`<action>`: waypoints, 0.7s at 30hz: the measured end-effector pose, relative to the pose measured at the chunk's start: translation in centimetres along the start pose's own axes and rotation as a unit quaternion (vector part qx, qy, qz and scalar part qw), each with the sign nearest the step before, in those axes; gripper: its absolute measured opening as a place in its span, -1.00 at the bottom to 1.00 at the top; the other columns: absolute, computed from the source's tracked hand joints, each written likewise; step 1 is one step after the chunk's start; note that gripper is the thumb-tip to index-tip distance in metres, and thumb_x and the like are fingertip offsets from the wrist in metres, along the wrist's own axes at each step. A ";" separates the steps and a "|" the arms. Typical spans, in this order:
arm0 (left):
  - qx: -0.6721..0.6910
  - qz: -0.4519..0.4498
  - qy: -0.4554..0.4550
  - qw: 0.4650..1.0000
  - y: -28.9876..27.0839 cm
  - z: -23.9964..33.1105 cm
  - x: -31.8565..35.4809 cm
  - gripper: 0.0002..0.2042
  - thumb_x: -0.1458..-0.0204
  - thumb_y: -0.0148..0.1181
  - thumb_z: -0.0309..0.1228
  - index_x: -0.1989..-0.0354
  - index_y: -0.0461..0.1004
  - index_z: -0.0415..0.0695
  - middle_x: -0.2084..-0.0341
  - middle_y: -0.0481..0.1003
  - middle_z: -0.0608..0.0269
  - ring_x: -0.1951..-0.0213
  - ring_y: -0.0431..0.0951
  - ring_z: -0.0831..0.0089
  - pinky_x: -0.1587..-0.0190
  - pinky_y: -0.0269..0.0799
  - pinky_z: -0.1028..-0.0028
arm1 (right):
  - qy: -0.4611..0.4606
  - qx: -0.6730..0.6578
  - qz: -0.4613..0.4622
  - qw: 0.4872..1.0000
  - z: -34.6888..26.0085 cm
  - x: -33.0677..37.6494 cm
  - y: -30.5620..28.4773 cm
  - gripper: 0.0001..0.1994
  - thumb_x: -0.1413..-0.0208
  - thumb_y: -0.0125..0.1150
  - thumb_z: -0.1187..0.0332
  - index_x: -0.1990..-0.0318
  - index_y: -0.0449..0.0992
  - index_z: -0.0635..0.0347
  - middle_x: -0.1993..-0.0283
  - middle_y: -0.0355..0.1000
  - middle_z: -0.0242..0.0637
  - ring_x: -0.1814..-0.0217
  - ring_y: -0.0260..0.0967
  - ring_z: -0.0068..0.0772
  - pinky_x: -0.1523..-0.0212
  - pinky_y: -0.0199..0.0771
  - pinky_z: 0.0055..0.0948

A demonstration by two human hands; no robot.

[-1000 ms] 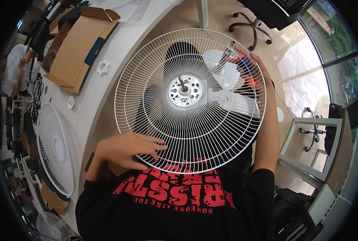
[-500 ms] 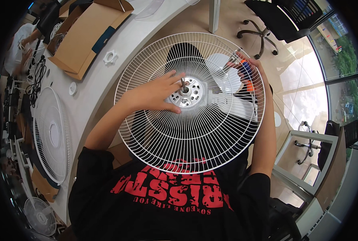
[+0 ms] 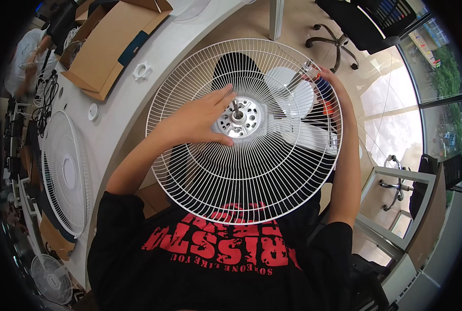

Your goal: Assembling the front and back grill and the blade of a white electric fan.

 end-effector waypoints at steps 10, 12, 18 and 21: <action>0.018 -0.034 0.022 0.999 -0.3 -1.3 -0.7 0.14 0.17 0.40 0.29 -0.43 0.16 -0.35 -0.49 0.04 -0.14 -0.52 0.01 0.05 -0.48 0.11 0.19 | -0.033 0.061 0.015 0.997 0.1 1.5 -1.9 -0.54 -0.27 0.17 0.26 -0.26 0.44 0.29 0.07 0.62 -0.25 0.31 0.48 -0.74 0.30 0.49 -0.72; 0.019 -0.041 0.027 0.999 -0.7 -1.3 -0.8 0.13 0.17 0.41 0.28 -0.43 0.15 -0.35 -0.49 0.03 -0.15 -0.53 0.00 0.05 -0.49 0.08 0.19 | -0.029 0.058 0.030 0.997 -0.2 2.3 -1.5 -0.57 -0.27 0.16 0.31 -0.25 0.43 0.26 0.06 0.62 -0.25 0.37 0.44 -0.79 0.37 0.46 -0.77; 0.035 -0.032 0.052 0.997 0.1 -2.2 -1.1 0.11 0.14 0.42 0.24 -0.44 0.13 -0.37 -0.49 0.02 -0.17 -0.54 -0.04 0.04 -0.52 0.00 0.20 | -0.049 0.043 0.035 0.997 -2.0 3.6 -0.6 -0.59 -0.25 0.13 0.40 -0.24 0.40 0.26 0.02 0.61 -0.12 0.44 0.39 -0.78 0.51 0.41 -0.76; 0.040 -0.002 0.046 0.998 0.2 -1.9 -1.4 0.09 0.11 0.41 0.22 -0.43 0.14 -0.38 -0.49 0.02 -0.18 -0.53 -0.04 0.02 -0.51 0.00 0.17 | -0.075 0.053 0.026 0.995 -3.3 4.1 -0.9 -0.56 -0.22 0.13 0.43 -0.26 0.38 0.28 0.07 0.59 -0.12 0.46 0.35 -0.78 0.59 0.35 -0.77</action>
Point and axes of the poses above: each hand's wrist, its own x-axis away from the middle knuckle, its own y-axis out of the palm, z = x × y, the point moved 1 cm from there along -x, towards the middle knuckle
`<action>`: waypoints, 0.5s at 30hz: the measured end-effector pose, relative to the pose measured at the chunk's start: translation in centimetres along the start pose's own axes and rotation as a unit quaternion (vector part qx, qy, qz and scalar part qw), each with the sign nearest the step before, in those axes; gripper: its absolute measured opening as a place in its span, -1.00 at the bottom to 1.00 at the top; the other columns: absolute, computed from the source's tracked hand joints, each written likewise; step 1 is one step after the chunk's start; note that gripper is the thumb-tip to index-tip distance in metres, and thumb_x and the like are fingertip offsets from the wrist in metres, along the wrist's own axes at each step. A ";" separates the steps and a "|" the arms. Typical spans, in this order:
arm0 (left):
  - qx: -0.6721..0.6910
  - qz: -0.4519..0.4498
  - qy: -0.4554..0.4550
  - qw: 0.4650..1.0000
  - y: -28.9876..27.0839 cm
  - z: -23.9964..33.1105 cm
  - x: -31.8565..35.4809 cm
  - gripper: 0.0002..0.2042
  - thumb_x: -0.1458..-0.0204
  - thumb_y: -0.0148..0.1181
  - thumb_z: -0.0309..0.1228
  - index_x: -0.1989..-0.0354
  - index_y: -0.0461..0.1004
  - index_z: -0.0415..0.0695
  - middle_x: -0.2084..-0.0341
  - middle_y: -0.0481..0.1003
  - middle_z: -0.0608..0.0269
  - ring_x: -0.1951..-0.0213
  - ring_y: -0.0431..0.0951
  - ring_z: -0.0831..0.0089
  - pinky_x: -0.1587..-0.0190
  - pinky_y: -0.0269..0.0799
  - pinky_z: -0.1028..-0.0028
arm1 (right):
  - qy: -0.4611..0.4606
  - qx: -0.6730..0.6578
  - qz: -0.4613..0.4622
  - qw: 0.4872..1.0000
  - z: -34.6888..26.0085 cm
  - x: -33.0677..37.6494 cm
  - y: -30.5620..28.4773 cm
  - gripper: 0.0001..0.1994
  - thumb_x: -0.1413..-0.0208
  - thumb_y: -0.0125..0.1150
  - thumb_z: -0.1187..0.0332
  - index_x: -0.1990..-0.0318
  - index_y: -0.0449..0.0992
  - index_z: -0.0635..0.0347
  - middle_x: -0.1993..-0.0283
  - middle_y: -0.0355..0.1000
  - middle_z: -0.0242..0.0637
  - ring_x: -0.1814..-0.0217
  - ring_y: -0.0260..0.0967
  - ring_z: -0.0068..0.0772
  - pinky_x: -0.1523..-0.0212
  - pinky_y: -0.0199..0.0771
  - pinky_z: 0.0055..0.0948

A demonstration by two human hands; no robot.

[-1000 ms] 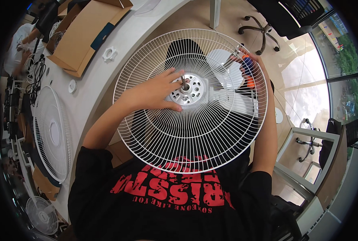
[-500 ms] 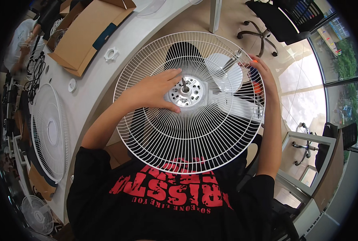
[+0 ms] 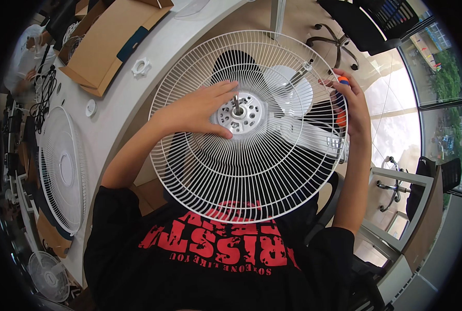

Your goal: Assembling the front and back grill and the blade of a white electric fan.

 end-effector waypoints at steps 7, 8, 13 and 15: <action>0.029 -0.015 -0.011 0.999 0.9 -1.2 -1.3 0.07 0.20 0.45 0.25 -0.42 0.24 -0.21 -0.50 -0.02 -0.20 -0.53 -0.06 -0.10 -0.49 0.01 0.01 | 0.063 0.040 -0.003 0.997 0.3 4.3 -0.2 -0.47 -0.14 0.18 0.45 -0.29 0.30 0.25 -0.02 0.56 -0.16 0.12 0.49 -0.53 0.04 0.48 -0.62; 0.032 -0.016 -0.012 0.999 0.8 -1.2 -1.4 0.07 0.20 0.45 0.25 -0.42 0.24 -0.21 -0.50 -0.02 -0.20 -0.53 -0.06 -0.10 -0.49 0.01 0.01 | 0.070 0.040 -0.001 0.997 0.1 5.4 -0.1 -0.46 -0.14 0.19 0.44 -0.30 0.28 0.23 -0.04 0.54 -0.17 0.11 0.49 -0.52 0.03 0.48 -0.61; 0.049 -0.064 -0.051 0.995 0.0 -1.7 -1.6 0.09 0.42 0.57 0.25 -0.43 0.27 0.26 -0.52 -0.08 -0.24 -0.53 -0.20 -0.28 -0.47 -0.04 -0.19 | 0.058 0.122 -0.033 0.990 -0.8 10.0 -0.1 -0.53 -0.14 0.25 0.41 -0.20 0.29 0.17 -0.02 0.47 -0.27 0.37 0.36 -0.67 0.38 0.37 -0.70; 0.040 -0.069 -0.035 0.996 0.1 -2.1 -1.9 0.11 0.42 0.57 0.26 -0.45 0.24 0.25 -0.51 -0.10 -0.26 -0.52 -0.19 -0.29 -0.46 -0.02 -0.22 | 0.056 0.146 -0.050 0.986 -2.1 11.4 0.9 -0.61 -0.18 0.29 0.33 -0.09 0.30 0.14 0.04 0.43 -0.30 0.56 0.13 -0.82 0.66 0.05 -0.77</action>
Point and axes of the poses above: each hand's wrist, its own x-axis away from the middle knuckle, its own y-axis out of the palm, z = x × y, the point moved 1 cm from there along -x, towards the middle knuckle
